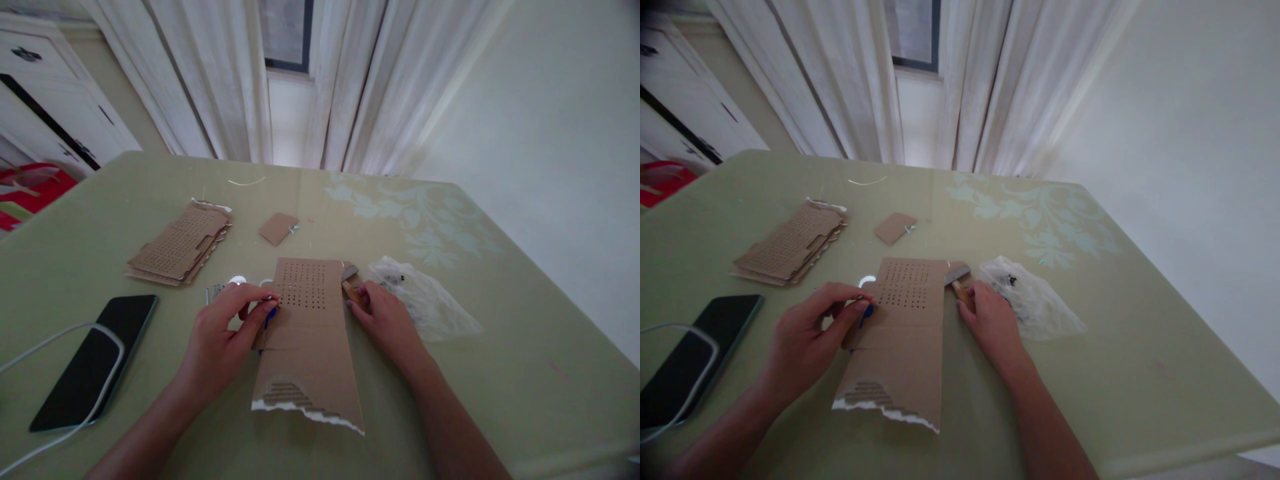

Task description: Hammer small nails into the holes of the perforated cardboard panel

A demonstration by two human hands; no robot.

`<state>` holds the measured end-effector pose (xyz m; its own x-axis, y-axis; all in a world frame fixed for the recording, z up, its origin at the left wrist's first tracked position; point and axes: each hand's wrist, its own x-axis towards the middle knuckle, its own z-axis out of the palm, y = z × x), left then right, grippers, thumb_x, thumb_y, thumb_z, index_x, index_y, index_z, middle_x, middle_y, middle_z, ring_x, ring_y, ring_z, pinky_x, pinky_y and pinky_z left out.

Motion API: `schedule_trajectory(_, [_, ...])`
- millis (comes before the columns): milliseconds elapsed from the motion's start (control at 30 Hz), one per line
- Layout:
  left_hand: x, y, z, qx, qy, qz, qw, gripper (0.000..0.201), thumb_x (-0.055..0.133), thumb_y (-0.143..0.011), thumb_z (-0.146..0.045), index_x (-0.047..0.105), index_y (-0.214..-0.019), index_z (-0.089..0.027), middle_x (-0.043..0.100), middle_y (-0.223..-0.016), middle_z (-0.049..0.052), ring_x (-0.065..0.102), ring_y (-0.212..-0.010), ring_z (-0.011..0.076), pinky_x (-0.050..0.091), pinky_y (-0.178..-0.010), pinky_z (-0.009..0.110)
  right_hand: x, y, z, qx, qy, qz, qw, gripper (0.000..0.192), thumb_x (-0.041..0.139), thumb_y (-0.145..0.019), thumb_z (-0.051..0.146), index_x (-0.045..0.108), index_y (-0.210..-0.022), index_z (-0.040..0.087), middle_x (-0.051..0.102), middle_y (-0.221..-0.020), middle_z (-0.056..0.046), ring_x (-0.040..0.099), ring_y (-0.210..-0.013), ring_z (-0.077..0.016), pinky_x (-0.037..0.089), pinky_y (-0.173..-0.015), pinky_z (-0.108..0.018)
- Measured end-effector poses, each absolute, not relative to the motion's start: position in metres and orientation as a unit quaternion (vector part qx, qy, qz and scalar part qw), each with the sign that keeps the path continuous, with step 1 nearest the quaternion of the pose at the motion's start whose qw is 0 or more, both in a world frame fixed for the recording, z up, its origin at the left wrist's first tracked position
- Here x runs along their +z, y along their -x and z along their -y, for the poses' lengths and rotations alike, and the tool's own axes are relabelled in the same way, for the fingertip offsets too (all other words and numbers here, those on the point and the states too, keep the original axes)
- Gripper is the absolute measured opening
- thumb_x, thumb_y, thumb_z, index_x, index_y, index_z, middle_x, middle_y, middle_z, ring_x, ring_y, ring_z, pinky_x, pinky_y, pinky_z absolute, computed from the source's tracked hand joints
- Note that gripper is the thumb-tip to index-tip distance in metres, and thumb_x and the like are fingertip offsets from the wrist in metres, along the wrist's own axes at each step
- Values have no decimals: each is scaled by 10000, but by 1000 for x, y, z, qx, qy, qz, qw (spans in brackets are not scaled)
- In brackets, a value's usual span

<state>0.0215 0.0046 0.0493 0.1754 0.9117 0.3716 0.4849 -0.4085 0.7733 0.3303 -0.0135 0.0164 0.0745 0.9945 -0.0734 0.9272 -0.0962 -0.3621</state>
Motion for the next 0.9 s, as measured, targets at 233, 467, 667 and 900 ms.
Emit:
schedule_trajectory(233, [49, -21, -6, 432, -751, -446, 225, 93, 704, -1065, -246, 793, -1048, -265, 787, -918, -38, 638, -729, 136, 487, -676, 269, 18, -330, 13, 139, 720, 672, 99, 83, 676, -1028, 291, 661, -1066, 219, 797, -1022, -100, 740, -914, -289, 445, -749, -345])
schedule_trajectory(467, [46, -25, -7, 448, -788, -387, 171, 104, 712, -1066, -153, 756, -1057, -247, 771, -940, -33, 639, -812, 142, 501, -774, 275, 25, -328, 16, 133, 696, 697, 108, 104, 622, -1048, 287, 648, -976, 216, 783, -1010, -121, 738, -921, -304, 460, -780, -362])
schedule_trajectory(667, [41, -28, -7, 455, -787, -380, 173, 118, 695, -1066, -117, 747, -1051, -222, 773, -935, -13, 659, -851, 162, 510, -805, 285, 53, -342, 14, 100, 717, 668, 172, 246, 433, -1105, 356, 568, -936, 238, 724, -846, -104, 702, -798, -296, 443, -725, -374])
schedule_trajectory(900, [42, -32, -8, 457, -785, -380, 176, 102, 692, -1068, -137, 751, -1019, -204, 798, -934, 5, 679, -855, 181, 513, -824, 314, 145, -324, 21, 153, 598, 769, 166, 308, 378, -1203, 446, 578, -1076, 248, 674, -841, -10, 642, -740, -225, 411, -720, -332])
